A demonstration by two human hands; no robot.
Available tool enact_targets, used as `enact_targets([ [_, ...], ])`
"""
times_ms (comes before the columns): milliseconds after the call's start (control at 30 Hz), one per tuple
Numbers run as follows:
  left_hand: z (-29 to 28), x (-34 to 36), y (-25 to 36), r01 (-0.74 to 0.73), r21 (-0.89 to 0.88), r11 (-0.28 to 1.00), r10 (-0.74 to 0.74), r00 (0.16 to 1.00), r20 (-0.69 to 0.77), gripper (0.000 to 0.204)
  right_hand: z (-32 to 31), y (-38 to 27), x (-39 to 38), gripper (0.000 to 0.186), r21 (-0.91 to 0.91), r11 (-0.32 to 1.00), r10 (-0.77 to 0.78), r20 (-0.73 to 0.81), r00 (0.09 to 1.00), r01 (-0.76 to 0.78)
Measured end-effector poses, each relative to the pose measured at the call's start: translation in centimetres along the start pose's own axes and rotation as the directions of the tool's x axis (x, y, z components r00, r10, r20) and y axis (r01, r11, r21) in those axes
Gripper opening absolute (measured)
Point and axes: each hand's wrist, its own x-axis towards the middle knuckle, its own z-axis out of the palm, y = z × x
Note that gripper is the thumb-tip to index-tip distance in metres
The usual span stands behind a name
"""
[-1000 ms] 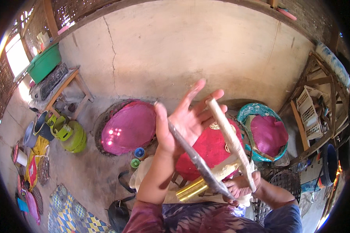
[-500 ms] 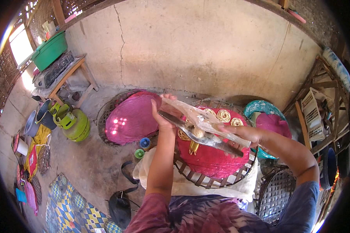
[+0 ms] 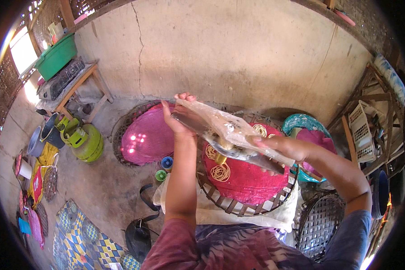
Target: The person uses a handheld extruder to press dough into thin strands, forming spiral coils on a pink cloth inside a woven basket. They repeatedly scoop dough from a green basin, load it into the extruder, and press it out in circular motions.
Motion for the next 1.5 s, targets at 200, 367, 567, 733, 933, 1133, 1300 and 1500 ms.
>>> enact_targets([
  [200,0.2,-2.1,-0.2,0.027,-0.001,1.000,-0.027,0.999,-0.035,0.037,0.2,2.2,-1.3,0.077,0.108,0.994,0.025,0.064,0.998,-0.032],
  [367,-1.4,-1.1,-3.5,0.097,-0.120,0.988,-0.083,0.990,0.116,0.040,-0.9,4.8,-0.6,0.067,0.209,0.977,0.036,0.011,0.999,-0.038],
  [567,-0.2,-3.2,-1.4,0.538,0.430,0.725,-0.259,0.791,-0.554,0.065,-1.0,9.0,0.7,0.069,0.367,0.926,-0.104,0.021,0.994,0.090],
  [733,2.8,-8.2,-1.5,0.560,0.765,-0.318,-0.522,0.570,-0.634,0.065,-1.0,10.9,0.6,0.072,0.374,0.916,-0.160,0.008,0.987,0.145],
  [933,2.7,-8.4,-2.3,0.654,0.715,-0.246,-0.581,0.491,-0.649,0.056,-0.9,11.2,1.0,0.072,0.271,0.949,-0.167,-0.006,0.986,0.162],
  [1133,0.1,-9.2,-2.4,0.650,0.696,-0.307,-0.507,0.507,-0.697,0.063,-1.0,11.3,1.4,0.069,0.290,0.927,-0.250,0.006,0.968,0.237],
  [1300,-1.5,-10.1,-1.7,0.540,0.745,-0.391,-0.464,0.584,-0.666,0.075,-1.2,11.9,1.8,0.068,0.280,0.920,-0.277,-0.034,0.960,0.275],
  [1500,-0.1,-13.0,0.0,-0.128,0.775,-0.619,-0.548,0.777,-0.310,0.056,-1.6,12.9,1.4,0.067,0.243,0.925,-0.276,-0.099,0.956,0.292],
])
